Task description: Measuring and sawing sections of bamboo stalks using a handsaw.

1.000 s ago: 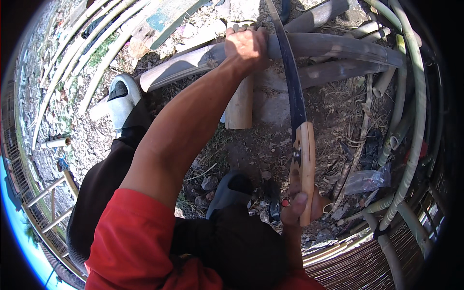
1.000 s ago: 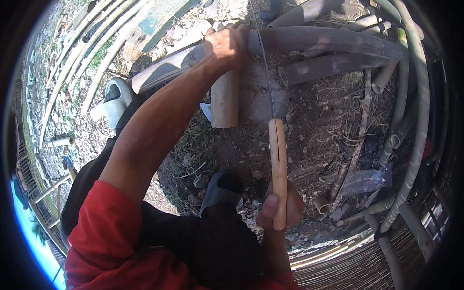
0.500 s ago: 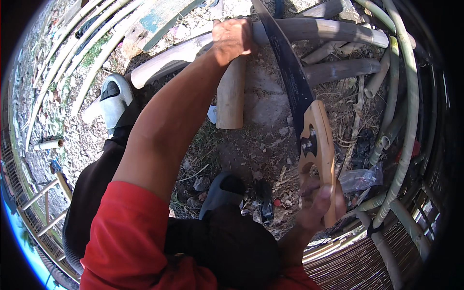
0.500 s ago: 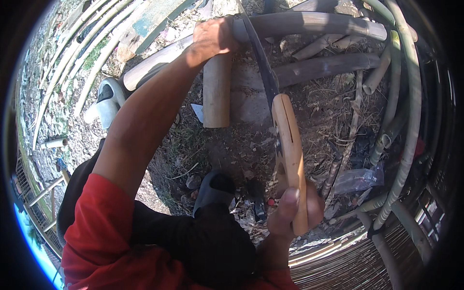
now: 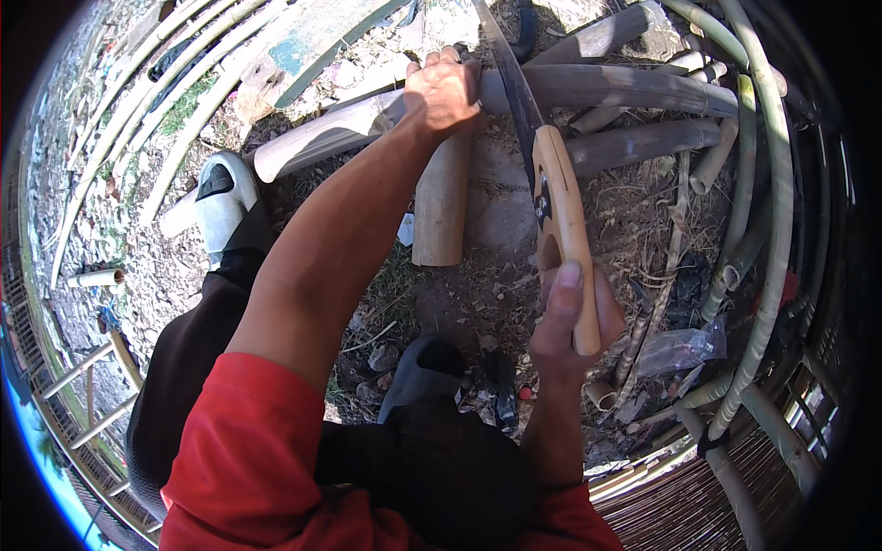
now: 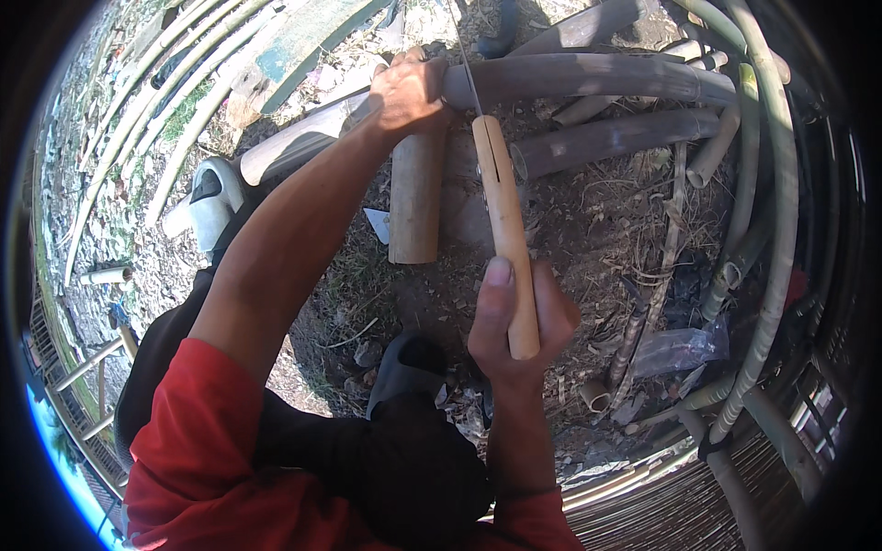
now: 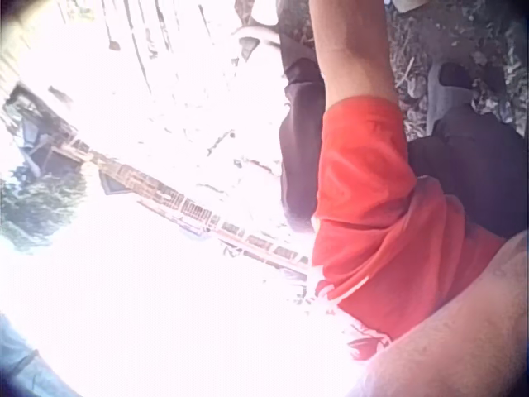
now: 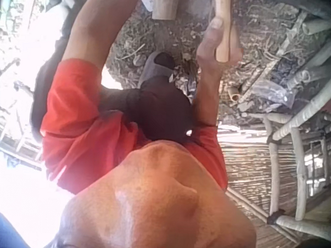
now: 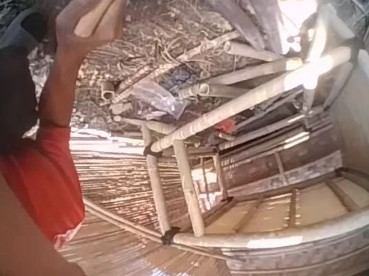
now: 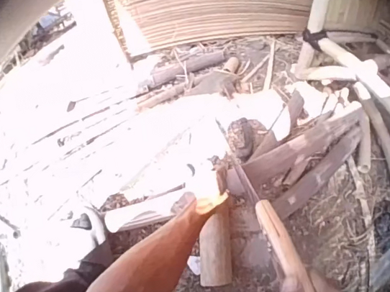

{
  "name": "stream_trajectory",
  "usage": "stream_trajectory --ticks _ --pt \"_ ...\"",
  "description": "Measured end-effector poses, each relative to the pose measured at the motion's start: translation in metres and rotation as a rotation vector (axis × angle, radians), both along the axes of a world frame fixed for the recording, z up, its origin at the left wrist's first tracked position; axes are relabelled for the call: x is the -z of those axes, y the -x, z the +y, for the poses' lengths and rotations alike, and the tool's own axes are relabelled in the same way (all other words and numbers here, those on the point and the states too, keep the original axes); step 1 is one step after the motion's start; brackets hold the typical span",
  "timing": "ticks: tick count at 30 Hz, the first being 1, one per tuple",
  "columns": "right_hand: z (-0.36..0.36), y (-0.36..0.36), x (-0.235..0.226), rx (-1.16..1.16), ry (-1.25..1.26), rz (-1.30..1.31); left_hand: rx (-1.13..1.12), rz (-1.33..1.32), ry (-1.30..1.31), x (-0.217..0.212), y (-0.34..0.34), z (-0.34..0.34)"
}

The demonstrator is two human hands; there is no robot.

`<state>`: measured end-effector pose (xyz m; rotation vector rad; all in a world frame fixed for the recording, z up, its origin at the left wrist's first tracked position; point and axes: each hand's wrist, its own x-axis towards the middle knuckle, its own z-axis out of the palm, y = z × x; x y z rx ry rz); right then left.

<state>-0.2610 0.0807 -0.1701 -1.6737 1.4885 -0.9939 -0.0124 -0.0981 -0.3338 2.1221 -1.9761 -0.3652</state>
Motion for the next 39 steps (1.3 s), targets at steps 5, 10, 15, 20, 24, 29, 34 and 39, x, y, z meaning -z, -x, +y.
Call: stream_trajectory --ticks 5,10,15,20,24,29,34,39 --pt "0.015 0.011 0.006 -0.031 0.009 0.026 0.014 0.023 -0.124 -0.018 -0.006 -0.004" --pt "0.05 0.026 -0.029 -0.002 -0.073 -0.026 -0.078 -0.09 0.004 -0.018 0.007 0.002" --pt "-0.045 -0.033 0.012 -0.036 -0.051 -0.162 -0.064 -0.043 -0.066 -0.023 0.005 0.003" --pt "0.033 0.021 0.011 -0.084 0.079 -0.012 -0.044 -0.013 -0.022 -0.016 0.002 0.004" --pt "0.022 0.012 0.017 -0.069 0.088 -0.022 -0.069 -0.086 0.06 -0.012 0.01 0.01" --pt "-0.043 -0.043 0.017 -0.032 -0.046 -0.146 -0.081 -0.068 -0.074 -0.021 0.003 0.007" --pt "0.053 0.031 -0.004 -0.093 0.026 0.092 -0.057 -0.06 -0.073 -0.018 -0.006 0.002" --pt "0.031 0.021 -0.016 -0.032 -0.077 0.107 -0.077 -0.165 -0.028 -0.022 -0.006 -0.002"
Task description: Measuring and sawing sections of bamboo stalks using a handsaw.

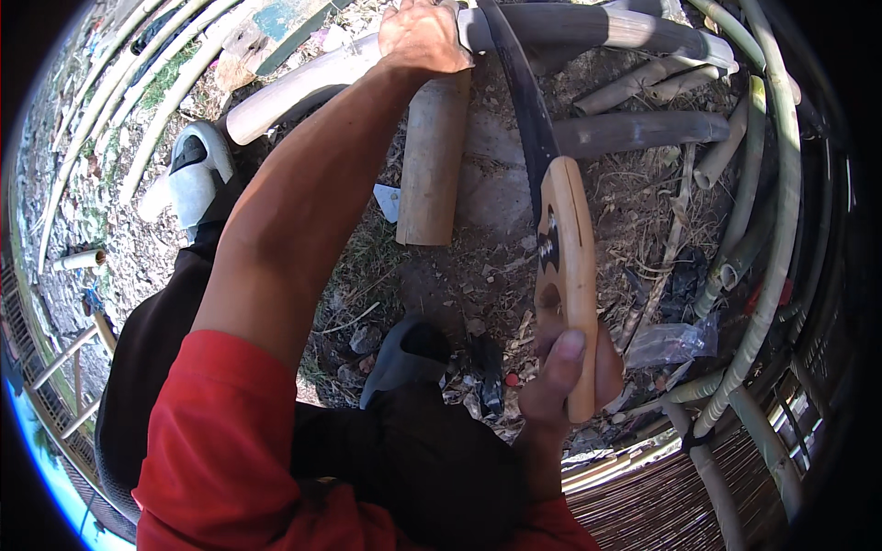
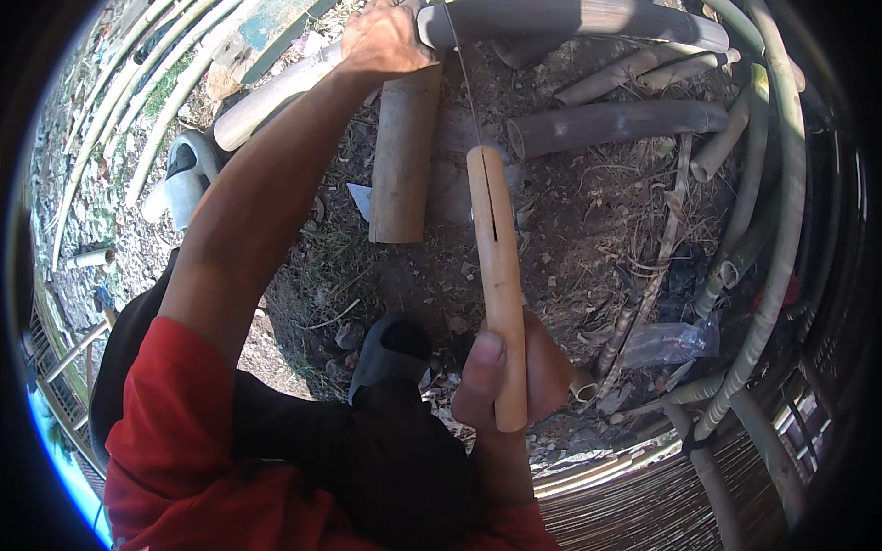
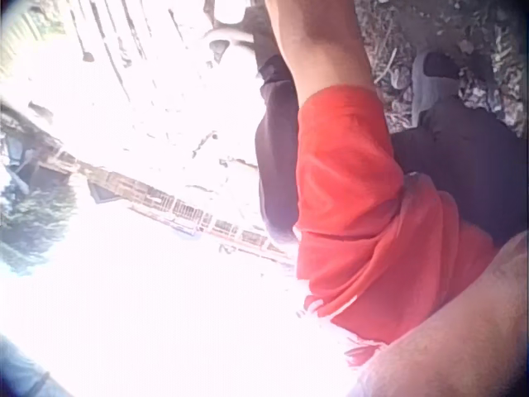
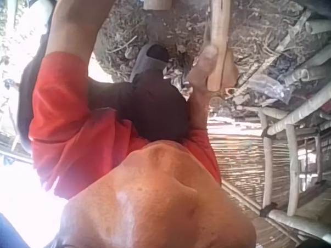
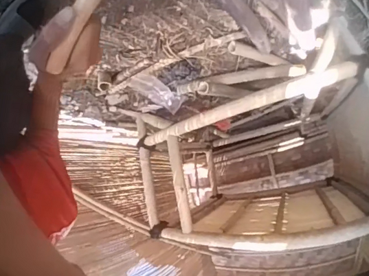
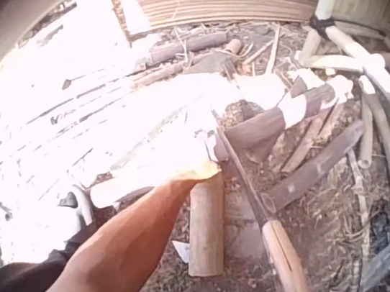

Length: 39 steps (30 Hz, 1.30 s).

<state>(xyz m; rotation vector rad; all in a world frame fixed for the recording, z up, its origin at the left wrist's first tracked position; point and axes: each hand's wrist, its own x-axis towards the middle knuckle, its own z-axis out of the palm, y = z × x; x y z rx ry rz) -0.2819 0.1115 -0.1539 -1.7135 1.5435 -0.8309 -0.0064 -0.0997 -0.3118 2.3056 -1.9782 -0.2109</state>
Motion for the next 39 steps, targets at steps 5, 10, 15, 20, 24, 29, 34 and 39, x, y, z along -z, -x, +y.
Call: stream_trajectory --ticks 5,10,15,20,24,29,34,39 --pt "-0.011 0.008 0.001 0.03 -0.054 -0.11 -0.038 0.077 -0.145 -0.015 0.007 0.001" --pt "0.026 0.012 -0.014 0.055 -0.116 -0.259 -0.038 0.218 -0.124 -0.013 0.012 0.01" --pt "-0.025 -0.026 0.02 0.063 -0.057 -0.066 -0.017 0.243 -0.06 -0.007 0.012 0.02" --pt "-0.036 -0.031 0.029 -0.008 0.008 -0.072 0.032 0.198 -0.074 -0.005 0.003 0.013" --pt "0.025 0.01 -0.007 -0.001 -0.137 0.017 -0.051 0.207 -0.006 -0.004 0.008 0.009" --pt "-0.054 -0.046 0.034 0.007 0.05 -0.123 -0.024 0.204 -0.063 -0.011 0.014 0.02" --pt "-0.024 -0.023 0.043 -0.025 0.084 -0.139 0.001 0.18 -0.093 -0.01 0.005 0.01" --pt "0.021 0.005 0.013 -0.026 0.081 -0.135 -0.045 0.149 0.025 0.007 0.007 0.007"
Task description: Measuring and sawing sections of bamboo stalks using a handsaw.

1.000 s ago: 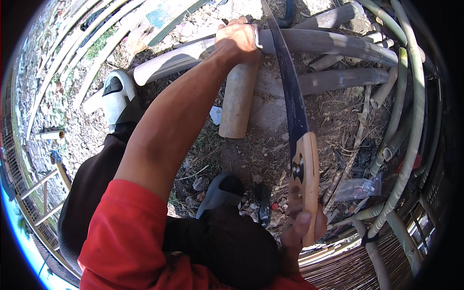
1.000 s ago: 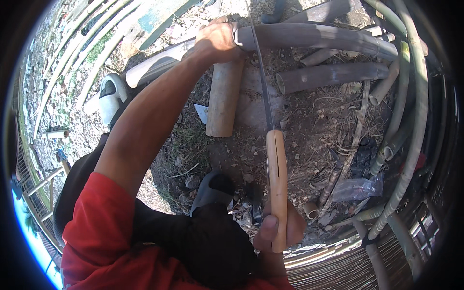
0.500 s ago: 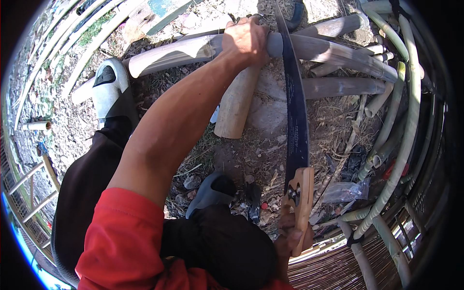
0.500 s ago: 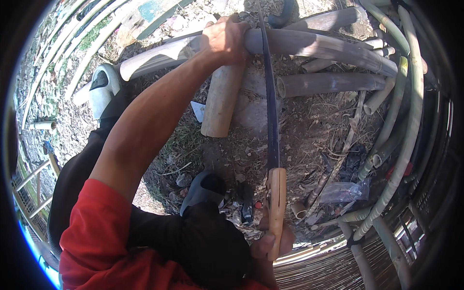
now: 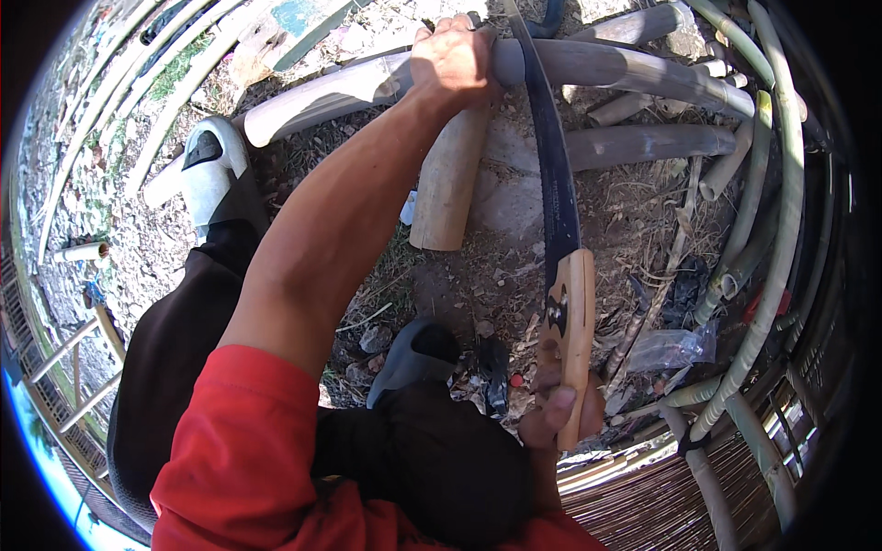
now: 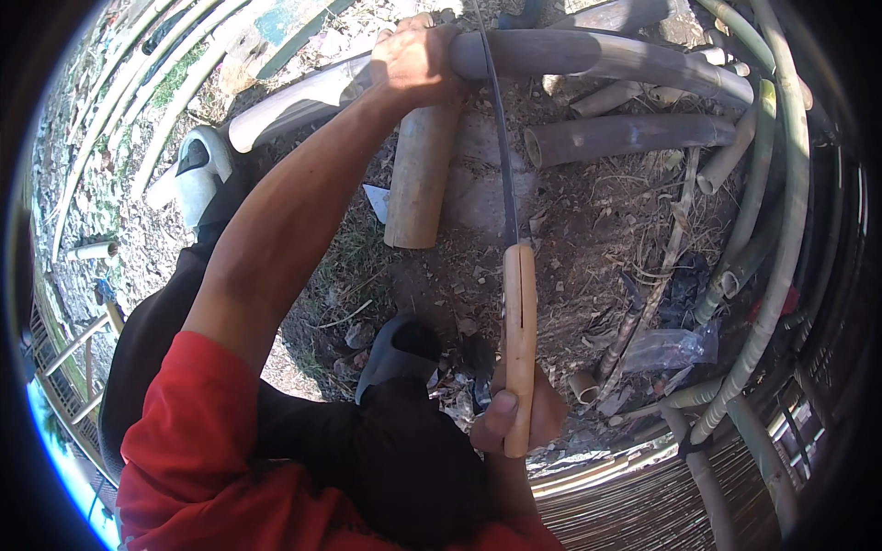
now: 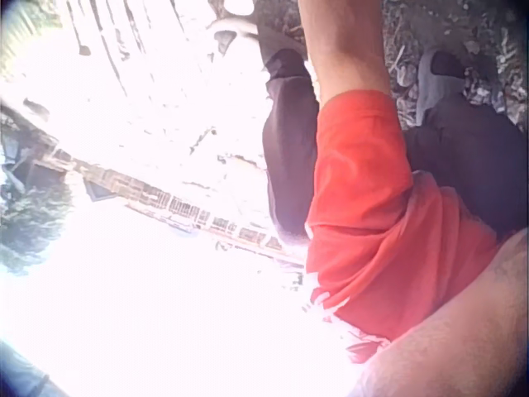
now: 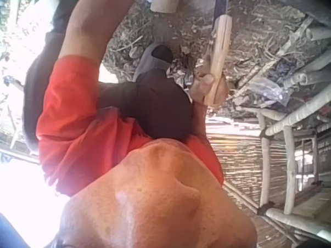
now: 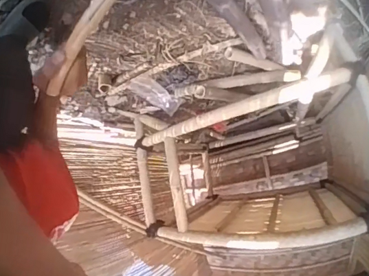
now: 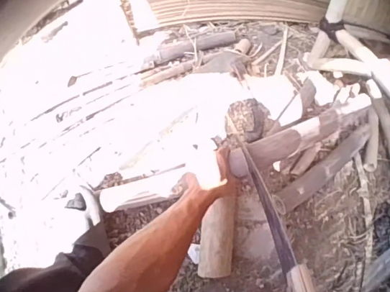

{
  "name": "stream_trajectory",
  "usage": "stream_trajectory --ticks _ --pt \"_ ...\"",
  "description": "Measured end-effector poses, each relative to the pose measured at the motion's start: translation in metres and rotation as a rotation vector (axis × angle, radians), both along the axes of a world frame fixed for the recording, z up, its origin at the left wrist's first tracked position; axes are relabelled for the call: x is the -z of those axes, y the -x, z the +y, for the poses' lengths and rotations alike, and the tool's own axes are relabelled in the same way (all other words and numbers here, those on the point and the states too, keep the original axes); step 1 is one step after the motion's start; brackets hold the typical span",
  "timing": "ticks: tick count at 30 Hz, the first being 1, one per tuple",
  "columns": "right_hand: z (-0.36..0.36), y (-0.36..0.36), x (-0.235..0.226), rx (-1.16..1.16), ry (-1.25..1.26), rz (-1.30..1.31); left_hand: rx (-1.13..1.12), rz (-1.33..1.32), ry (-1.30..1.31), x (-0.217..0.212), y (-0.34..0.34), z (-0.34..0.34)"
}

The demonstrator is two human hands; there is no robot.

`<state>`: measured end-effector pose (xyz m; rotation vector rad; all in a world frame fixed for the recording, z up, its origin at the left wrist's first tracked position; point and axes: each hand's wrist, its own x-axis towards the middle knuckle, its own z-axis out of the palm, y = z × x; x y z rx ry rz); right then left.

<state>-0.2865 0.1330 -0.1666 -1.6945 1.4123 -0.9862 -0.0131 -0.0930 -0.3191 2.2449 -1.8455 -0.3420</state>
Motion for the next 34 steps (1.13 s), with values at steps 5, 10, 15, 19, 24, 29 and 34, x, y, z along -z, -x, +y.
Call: stream_trajectory --ticks 5,10,15,19,24,29,34 --pt "-0.017 0.015 -0.032 0.193 -0.122 -0.05 -0.014 -0.024 0.047 -0.009 -0.024 -0.013" --pt "0.003 0.028 -0.045 -0.034 0.002 0.045 0.011 0.055 -0.166 -0.019 -0.021 -0.009" --pt "-0.011 0.006 -0.021 0.022 -0.052 0.003 -0.003 0.106 -0.253 -0.022 -0.012 -0.003" --pt "-0.072 -0.054 0.015 -0.011 -0.027 -0.051 -0.013 0.025 -0.143 -0.018 -0.005 0.003" --pt "-0.003 -0.007 0.01 0.008 0.064 -0.024 0.149 0.145 0.039 0.006 -0.02 -0.001" --pt "-0.035 -0.03 0.016 0.023 0.011 -0.013 0.02 0.134 0.035 0.002 -0.005 -0.003" --pt "-0.097 -0.075 0.04 0.065 0.085 -0.125 0.087 0.091 -0.109 -0.003 -0.011 -0.001"
